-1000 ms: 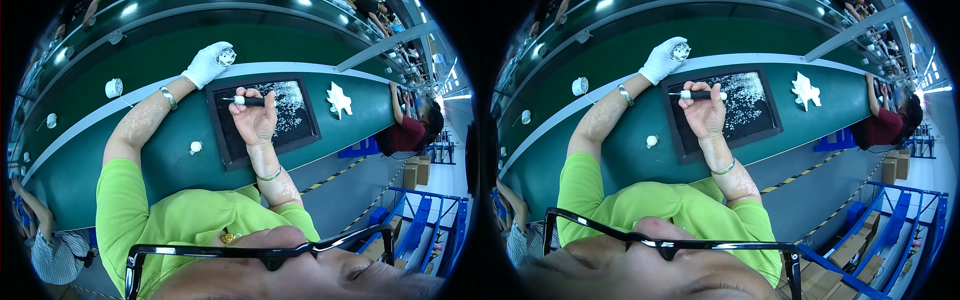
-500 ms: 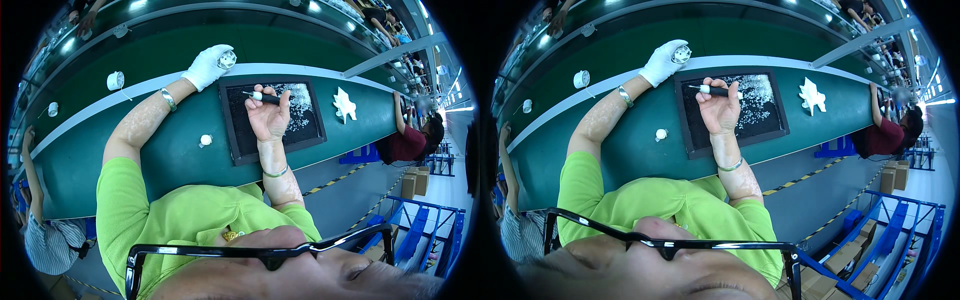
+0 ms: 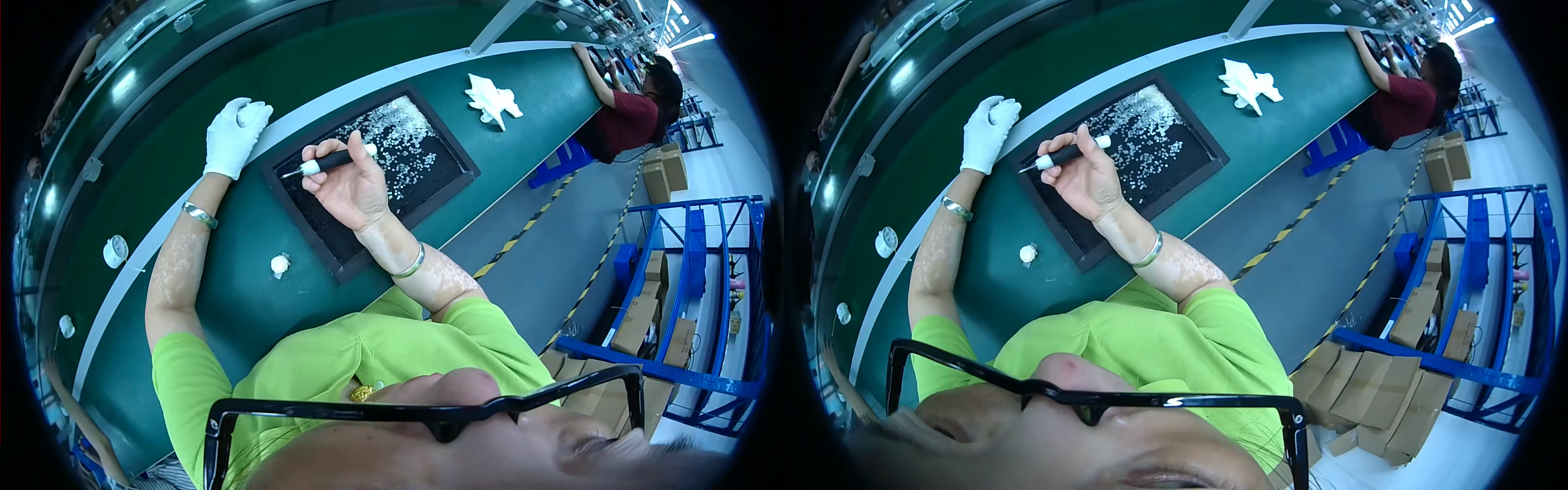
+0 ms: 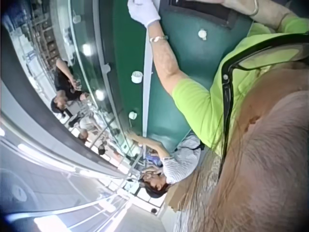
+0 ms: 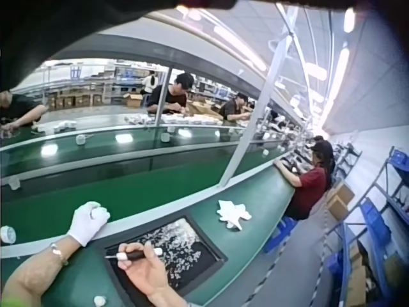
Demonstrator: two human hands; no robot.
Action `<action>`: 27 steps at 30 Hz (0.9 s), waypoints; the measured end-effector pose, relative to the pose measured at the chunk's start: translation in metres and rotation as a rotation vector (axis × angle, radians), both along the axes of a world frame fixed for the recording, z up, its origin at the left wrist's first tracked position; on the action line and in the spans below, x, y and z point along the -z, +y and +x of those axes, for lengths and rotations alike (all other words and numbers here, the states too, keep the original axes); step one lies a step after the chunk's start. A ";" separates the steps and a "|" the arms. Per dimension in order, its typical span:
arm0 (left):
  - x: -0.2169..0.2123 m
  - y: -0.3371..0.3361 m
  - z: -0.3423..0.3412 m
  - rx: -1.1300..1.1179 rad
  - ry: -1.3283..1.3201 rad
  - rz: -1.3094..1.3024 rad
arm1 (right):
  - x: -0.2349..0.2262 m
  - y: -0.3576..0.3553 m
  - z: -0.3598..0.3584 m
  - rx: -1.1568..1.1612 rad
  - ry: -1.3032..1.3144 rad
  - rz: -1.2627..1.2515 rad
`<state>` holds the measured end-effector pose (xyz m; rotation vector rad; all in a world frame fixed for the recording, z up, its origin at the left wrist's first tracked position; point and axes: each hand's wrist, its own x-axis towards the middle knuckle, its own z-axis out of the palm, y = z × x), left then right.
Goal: The person repeatedly picks up small components from a tray using a handheld tool and inserts them into white plastic parts before placing the assembled parts onto the conveyor belt.
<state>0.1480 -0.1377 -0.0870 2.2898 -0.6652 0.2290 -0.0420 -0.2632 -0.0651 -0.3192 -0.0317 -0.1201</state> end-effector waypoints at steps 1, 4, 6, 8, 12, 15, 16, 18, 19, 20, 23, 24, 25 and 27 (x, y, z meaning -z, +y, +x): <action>-0.002 -0.003 0.002 -0.023 0.030 -0.011 | 0.001 0.000 0.000 -0.008 0.000 0.004; -0.016 -0.012 0.012 -0.103 0.096 -0.044 | 0.008 -0.002 0.000 -0.035 -0.039 0.020; -0.016 -0.016 0.031 -0.157 0.071 -0.033 | 0.005 -0.002 -0.001 -0.038 -0.049 0.022; -0.008 -0.015 0.052 -0.186 0.132 0.044 | 0.005 0.000 -0.001 -0.037 -0.045 0.015; 0.001 -0.009 0.074 -0.304 0.253 0.347 | 0.007 0.000 0.001 -0.041 -0.048 0.011; 0.004 0.000 0.078 -0.347 0.186 0.148 | -0.003 0.002 -0.001 -0.024 0.008 0.013; 0.003 0.001 0.077 -0.369 0.112 0.088 | -0.001 0.002 0.000 -0.019 -0.007 -0.006; 0.003 0.012 0.072 -0.386 -0.115 -0.050 | 0.004 0.000 0.000 -0.043 -0.060 0.004; 0.004 0.018 0.066 -0.374 -0.245 -0.087 | 0.006 -0.001 0.000 -0.044 -0.056 0.004; 0.000 0.022 0.056 -0.357 -0.376 -0.119 | 0.006 -0.002 0.000 -0.049 -0.057 0.000; -0.006 0.039 0.013 -0.232 -0.501 -0.208 | 0.003 -0.003 -0.001 -0.061 -0.074 0.005; -0.005 0.049 -0.002 -0.142 -0.408 -0.273 | 0.002 -0.001 -0.002 -0.072 -0.070 0.021; -0.011 0.056 -0.024 -0.095 -0.238 -0.344 | 0.001 -0.001 -0.003 -0.075 -0.078 0.012; -0.011 0.071 -0.057 -0.044 0.028 -0.388 | 0.001 0.000 -0.003 -0.084 -0.078 0.009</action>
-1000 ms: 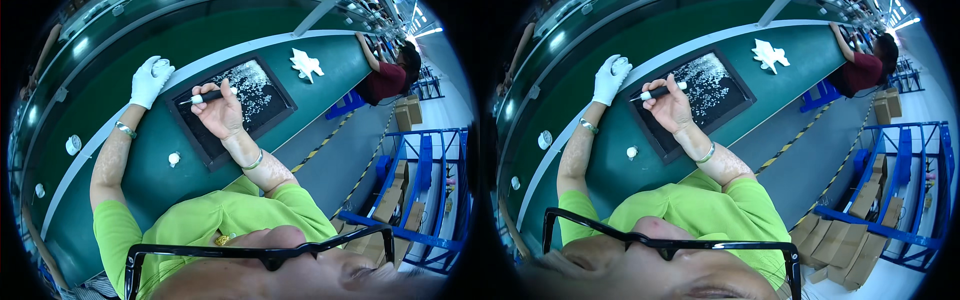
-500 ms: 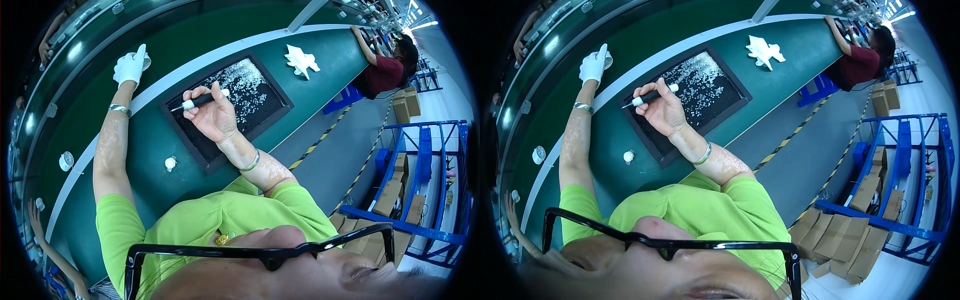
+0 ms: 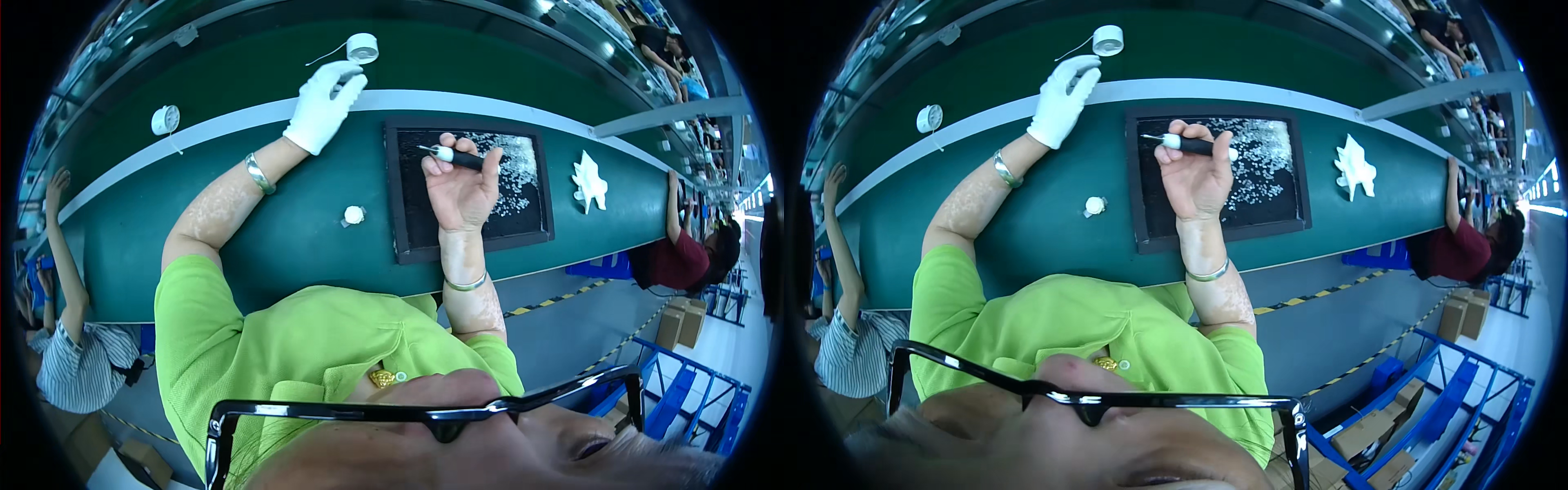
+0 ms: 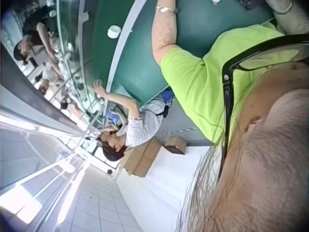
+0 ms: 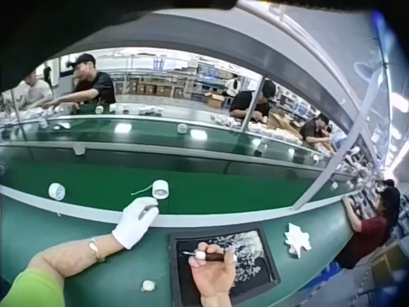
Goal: The person repeatedly picks up small components from a tray using a handheld tool and inserts them into white plastic parts before placing the assembled parts onto the conveyor belt.
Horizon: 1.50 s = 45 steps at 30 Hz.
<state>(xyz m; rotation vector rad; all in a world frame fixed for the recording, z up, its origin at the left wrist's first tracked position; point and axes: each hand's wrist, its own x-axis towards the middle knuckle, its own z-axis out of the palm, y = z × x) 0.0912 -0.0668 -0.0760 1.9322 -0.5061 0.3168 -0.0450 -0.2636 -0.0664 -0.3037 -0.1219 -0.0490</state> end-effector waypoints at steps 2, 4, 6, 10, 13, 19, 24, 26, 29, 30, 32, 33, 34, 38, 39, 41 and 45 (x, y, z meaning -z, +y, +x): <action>0.007 0.011 -0.021 0.050 0.095 -0.002 | 0.003 -0.001 0.001 -0.017 -0.010 0.002; 0.019 0.018 -0.029 0.069 0.165 0.032 | 0.002 -0.001 0.000 -0.030 -0.018 -0.010; 0.011 0.021 -0.032 0.074 0.261 0.071 | 0.003 -0.003 -0.001 -0.026 -0.013 -0.017; 0.007 0.022 -0.031 0.070 0.312 0.021 | 0.003 -0.005 0.000 -0.001 0.001 -0.007; 0.006 0.023 -0.031 0.073 0.276 0.066 | -0.001 -0.005 0.000 0.019 0.013 -0.005; 0.009 0.024 -0.029 0.163 0.245 0.127 | -0.001 -0.005 0.001 0.034 0.033 -0.002; 0.012 0.024 -0.032 0.120 0.199 0.162 | -0.001 -0.003 -0.003 0.048 -0.006 -0.024; 0.014 0.028 -0.039 0.111 0.194 0.117 | 0.002 -0.001 -0.003 0.052 -0.034 -0.051; 0.018 0.045 -0.055 0.085 0.007 0.225 | -0.001 0.003 -0.005 0.070 -0.062 -0.148; 0.018 0.059 -0.071 0.064 -0.022 0.308 | 0.001 0.005 -0.005 0.079 -0.071 -0.170; -0.003 0.083 -0.113 -0.044 -0.043 0.485 | -0.001 0.001 -0.008 0.136 -0.058 -0.213; -0.006 0.100 -0.140 -0.132 0.002 0.539 | -0.003 0.004 -0.007 0.190 -0.046 -0.266; -0.003 0.116 -0.169 -0.214 0.024 0.595 | -0.006 0.006 -0.007 0.201 -0.046 -0.268; 0.003 0.136 -0.240 -0.439 0.006 0.655 | -0.017 0.013 -0.010 0.206 -0.062 -0.295; 0.006 0.138 -0.241 -0.454 -0.013 0.638 | -0.016 0.014 -0.012 0.203 -0.055 -0.288; 0.003 0.132 -0.241 -0.493 0.007 0.656 | -0.013 0.014 -0.013 0.184 -0.044 -0.284; 0.001 0.130 -0.243 -0.520 -0.022 0.708 | -0.011 0.017 -0.018 0.212 -0.028 -0.298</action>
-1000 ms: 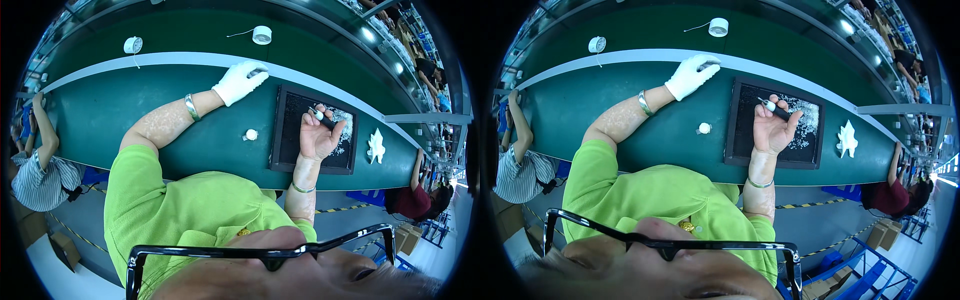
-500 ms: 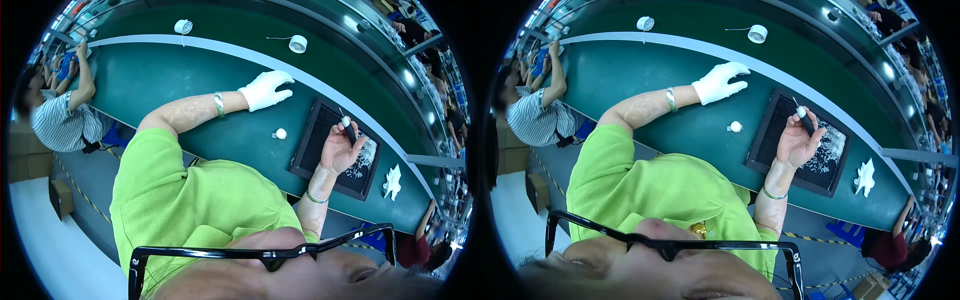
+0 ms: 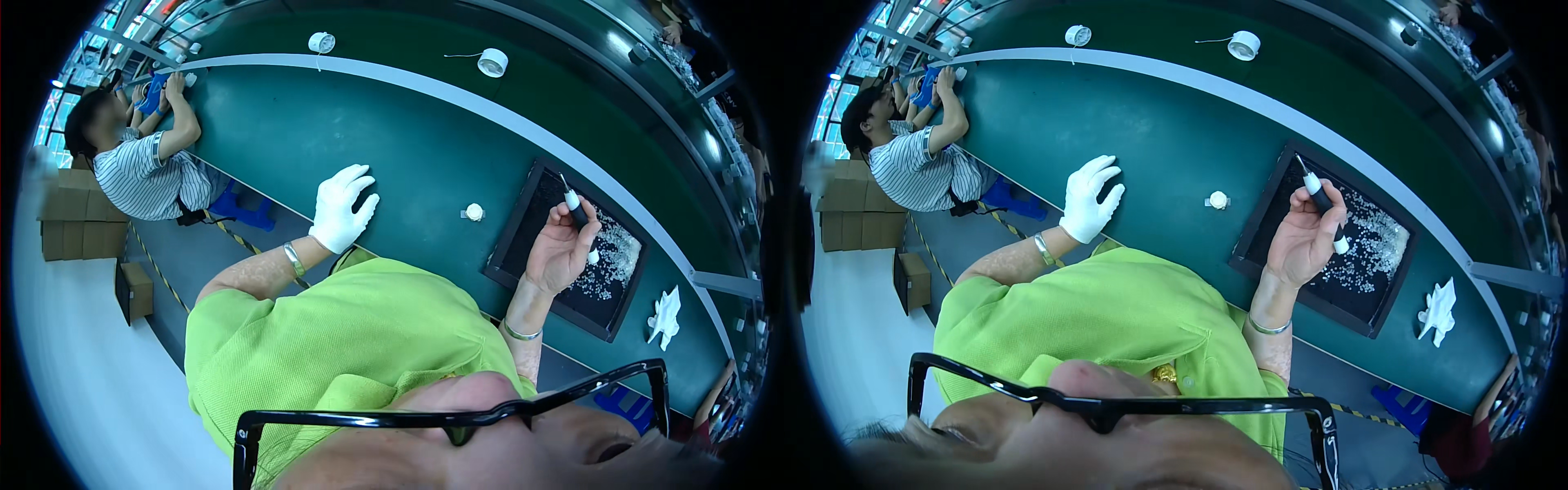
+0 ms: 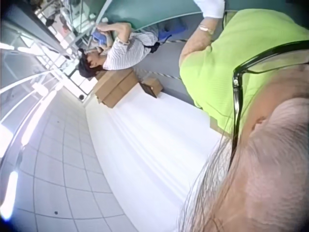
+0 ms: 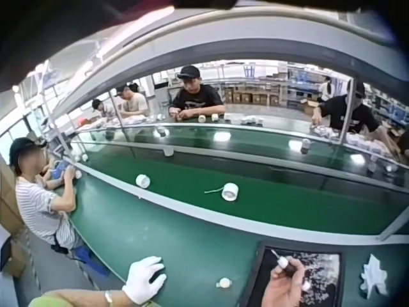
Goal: The person repeatedly picks up small components from a tray using a handheld tool and inserts them into white plastic parts before placing the assembled parts onto the conveyor belt.
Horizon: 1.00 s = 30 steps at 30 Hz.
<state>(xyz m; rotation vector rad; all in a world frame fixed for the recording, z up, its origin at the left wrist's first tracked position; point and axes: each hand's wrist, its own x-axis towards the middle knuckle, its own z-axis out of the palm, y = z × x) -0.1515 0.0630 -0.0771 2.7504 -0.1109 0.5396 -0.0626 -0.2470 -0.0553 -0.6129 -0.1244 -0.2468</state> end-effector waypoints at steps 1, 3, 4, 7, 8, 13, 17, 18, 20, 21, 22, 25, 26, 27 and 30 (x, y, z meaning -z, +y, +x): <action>0.001 0.001 -0.004 -0.005 -0.001 0.020 | 0.000 0.002 -0.002 -0.006 0.003 -0.002; 0.001 0.003 -0.007 -0.006 0.012 0.033 | -0.001 0.006 -0.003 -0.001 0.018 -0.024; 0.001 0.001 -0.007 -0.003 0.021 0.042 | -0.002 0.008 -0.004 -0.013 0.018 -0.028; -0.005 0.000 -0.002 0.005 0.023 0.072 | -0.005 0.013 -0.009 -0.023 0.091 -0.002; -0.005 -0.002 -0.003 -0.007 0.021 0.072 | -0.006 0.014 -0.011 -0.035 0.089 -0.002; -0.006 -0.003 -0.002 -0.007 0.063 0.089 | -0.009 0.017 -0.014 -0.091 0.130 -0.009; -0.009 -0.005 -0.003 0.004 0.078 0.078 | -0.007 0.021 -0.017 -0.126 0.141 -0.052; -0.010 -0.004 -0.002 0.010 0.078 0.073 | -0.007 0.023 -0.018 -0.146 0.136 -0.088; -0.011 -0.005 0.000 0.010 0.081 0.075 | -0.005 0.022 -0.020 -0.124 0.127 -0.109; -0.010 -0.005 0.000 0.018 0.091 0.059 | -0.003 0.021 -0.020 -0.138 0.109 -0.109; -0.011 -0.005 0.002 0.026 0.107 0.062 | -0.002 0.019 -0.020 -0.144 0.092 -0.105; -0.011 -0.003 0.002 0.042 0.138 0.078 | 0.002 0.024 -0.023 -0.152 0.093 -0.090; -0.009 -0.002 0.002 0.055 0.134 0.074 | 0.003 0.026 -0.024 -0.175 0.090 -0.094; -0.007 -0.002 0.002 0.058 0.133 0.075 | 0.004 0.027 -0.024 -0.175 0.093 -0.110; -0.001 0.002 0.002 0.071 0.148 0.058 | 0.001 0.030 -0.023 -0.143 0.049 -0.183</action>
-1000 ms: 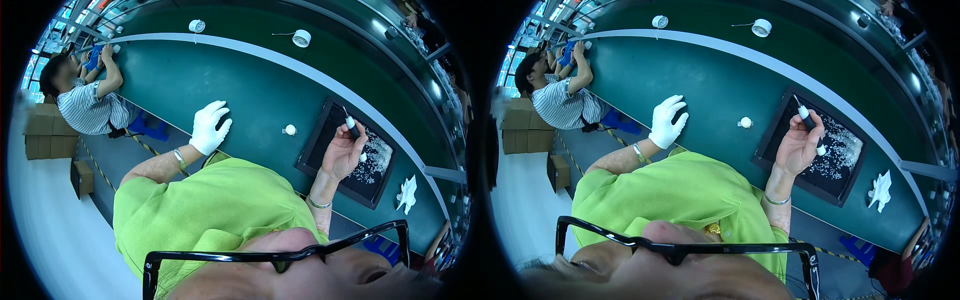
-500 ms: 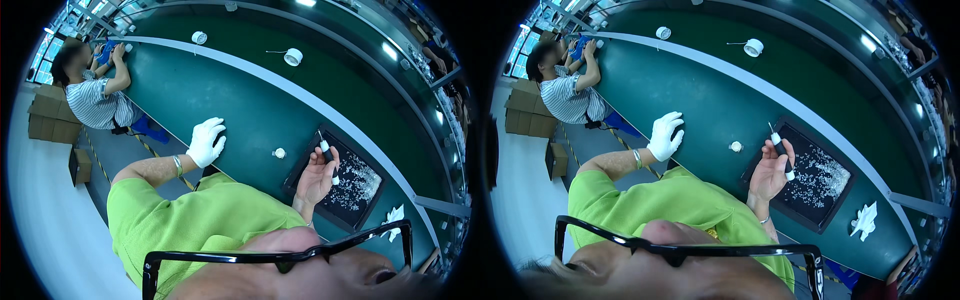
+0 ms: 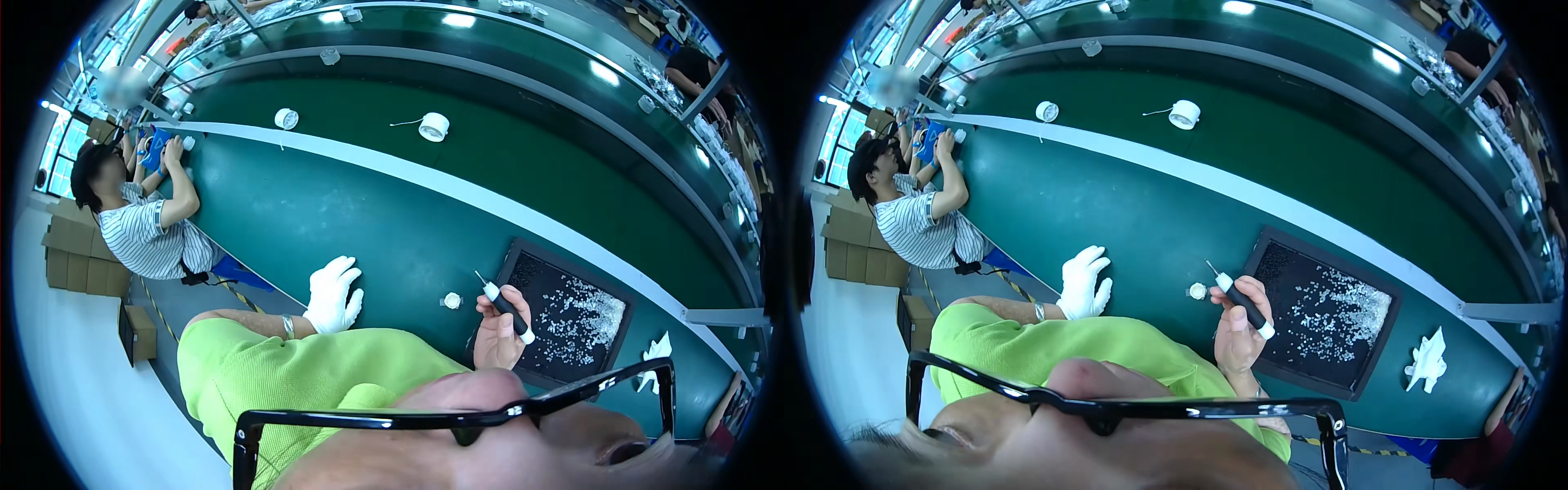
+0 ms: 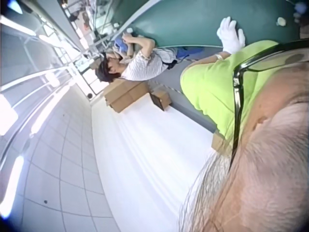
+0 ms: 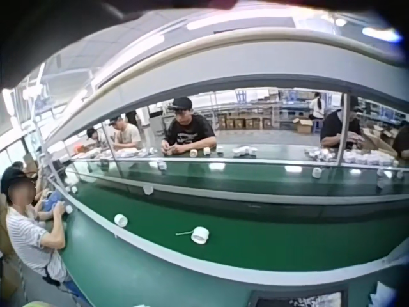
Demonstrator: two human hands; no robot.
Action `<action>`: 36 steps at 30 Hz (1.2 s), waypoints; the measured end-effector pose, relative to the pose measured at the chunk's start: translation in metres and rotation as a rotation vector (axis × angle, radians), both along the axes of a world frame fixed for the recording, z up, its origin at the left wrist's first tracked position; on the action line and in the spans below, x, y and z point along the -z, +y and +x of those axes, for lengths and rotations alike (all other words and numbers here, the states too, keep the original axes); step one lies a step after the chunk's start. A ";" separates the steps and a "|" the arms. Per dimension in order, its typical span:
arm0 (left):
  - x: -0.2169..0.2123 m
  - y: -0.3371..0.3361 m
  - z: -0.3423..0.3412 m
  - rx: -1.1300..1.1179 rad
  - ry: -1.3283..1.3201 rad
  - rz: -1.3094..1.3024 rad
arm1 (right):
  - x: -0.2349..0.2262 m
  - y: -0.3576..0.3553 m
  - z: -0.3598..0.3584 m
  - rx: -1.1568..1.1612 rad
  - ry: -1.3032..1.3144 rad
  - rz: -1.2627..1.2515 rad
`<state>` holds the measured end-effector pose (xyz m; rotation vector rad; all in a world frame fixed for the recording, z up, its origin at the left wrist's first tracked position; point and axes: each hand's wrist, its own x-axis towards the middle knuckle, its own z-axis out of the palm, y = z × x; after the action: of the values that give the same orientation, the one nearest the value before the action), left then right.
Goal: The person repeatedly picks up small components from a tray using a handheld tool and inserts them into white plastic parts before placing the assembled parts onto the conveyor belt.
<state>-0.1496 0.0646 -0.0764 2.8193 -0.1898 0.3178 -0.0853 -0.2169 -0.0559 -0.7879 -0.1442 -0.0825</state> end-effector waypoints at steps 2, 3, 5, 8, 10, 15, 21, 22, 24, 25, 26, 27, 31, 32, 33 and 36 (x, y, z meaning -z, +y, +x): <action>0.001 0.000 -0.002 -0.028 -0.010 0.012 | 0.002 -0.001 -0.001 0.017 0.018 0.010; 0.003 0.000 -0.002 -0.038 -0.018 0.003 | 0.002 -0.001 -0.001 0.033 0.024 -0.001; 0.002 0.000 -0.002 -0.032 -0.015 -0.005 | 0.001 -0.002 -0.001 0.054 0.009 -0.001; -0.004 -0.002 -0.002 -0.039 -0.004 -0.017 | 0.006 -0.009 0.002 0.110 -0.022 0.004; -0.008 -0.002 -0.001 -0.050 0.008 -0.021 | 0.005 -0.012 0.006 0.178 -0.070 -0.001; -0.007 0.001 -0.004 -0.027 -0.087 -0.063 | 0.004 -0.011 0.015 0.319 -0.167 -0.144; 0.003 0.001 -0.005 -0.061 -0.182 -0.133 | -0.018 -0.012 0.008 0.548 -0.313 -0.412; 0.003 0.002 -0.007 -0.058 -0.187 -0.136 | -0.024 -0.011 0.004 0.596 -0.352 -0.477; 0.002 0.003 -0.008 -0.051 -0.195 -0.114 | -0.027 -0.017 -0.010 0.652 -0.356 -0.517; 0.003 0.003 -0.010 -0.045 -0.197 -0.117 | -0.027 -0.023 -0.018 0.681 -0.373 -0.587; 0.003 0.003 -0.011 -0.045 -0.206 -0.113 | -0.022 -0.029 -0.024 0.707 -0.387 -0.590; 0.003 0.003 -0.011 -0.046 -0.215 -0.106 | -0.017 -0.037 -0.031 0.744 -0.377 -0.657; 0.007 0.001 -0.008 -0.021 -0.208 -0.137 | 0.006 -0.059 -0.053 0.827 -0.214 -0.734; 0.009 0.002 -0.009 -0.027 -0.219 -0.138 | 0.010 -0.060 -0.056 0.852 -0.226 -0.711; 0.010 0.002 -0.009 -0.029 -0.254 -0.132 | 0.011 -0.060 -0.058 0.868 -0.233 -0.729; 0.009 0.000 -0.011 -0.041 -0.289 -0.129 | 0.025 -0.073 -0.064 0.917 -0.282 -0.866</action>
<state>-0.1607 0.0646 -0.0853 2.6414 -0.1667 0.7211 -0.1489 -0.2903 -0.0807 -1.6588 -0.0698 -1.0570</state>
